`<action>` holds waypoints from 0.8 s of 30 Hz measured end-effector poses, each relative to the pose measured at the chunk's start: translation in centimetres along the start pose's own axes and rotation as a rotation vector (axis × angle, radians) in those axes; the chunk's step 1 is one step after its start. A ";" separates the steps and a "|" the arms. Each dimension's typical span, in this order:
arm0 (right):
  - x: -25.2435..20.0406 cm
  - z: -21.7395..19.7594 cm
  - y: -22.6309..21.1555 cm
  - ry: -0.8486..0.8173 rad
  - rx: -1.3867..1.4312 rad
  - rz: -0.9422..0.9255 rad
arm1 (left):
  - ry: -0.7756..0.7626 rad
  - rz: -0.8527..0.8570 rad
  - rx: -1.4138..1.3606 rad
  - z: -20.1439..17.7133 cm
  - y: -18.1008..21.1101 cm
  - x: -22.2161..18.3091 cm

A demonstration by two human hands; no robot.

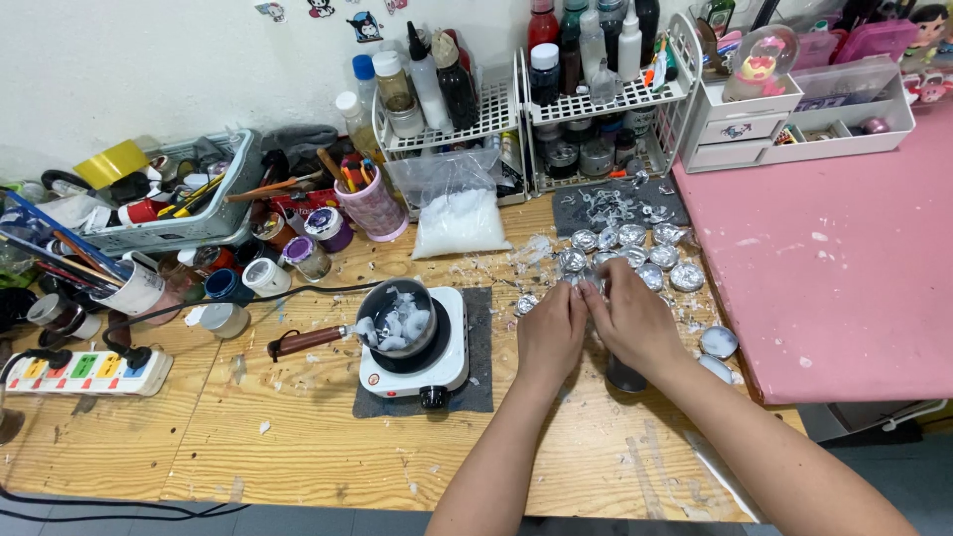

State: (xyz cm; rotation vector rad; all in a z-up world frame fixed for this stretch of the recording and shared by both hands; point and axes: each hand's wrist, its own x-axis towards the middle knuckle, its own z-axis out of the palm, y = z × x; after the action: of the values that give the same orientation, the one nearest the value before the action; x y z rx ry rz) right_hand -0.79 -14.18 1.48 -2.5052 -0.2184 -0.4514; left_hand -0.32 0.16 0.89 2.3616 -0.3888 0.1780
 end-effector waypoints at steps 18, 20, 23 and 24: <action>0.4 2.0 2.6 -0.150 0.659 0.113 | -0.076 0.216 0.225 1.7 -1.5 0.4; 0.4 2.0 2.5 -0.140 0.672 0.092 | -0.075 0.233 0.240 1.5 -1.5 0.4; 0.3 2.1 2.4 -0.121 0.683 0.060 | -0.069 0.263 0.256 1.4 -1.7 0.6; 0.3 2.1 2.3 -0.112 0.684 0.051 | -0.067 0.276 0.259 1.3 -1.7 0.6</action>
State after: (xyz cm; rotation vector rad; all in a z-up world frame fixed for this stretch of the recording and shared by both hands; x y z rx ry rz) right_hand 0.63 -14.87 -1.26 -1.8578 -0.2935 -0.1699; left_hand 0.85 0.35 -1.03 2.5639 -0.7654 0.2938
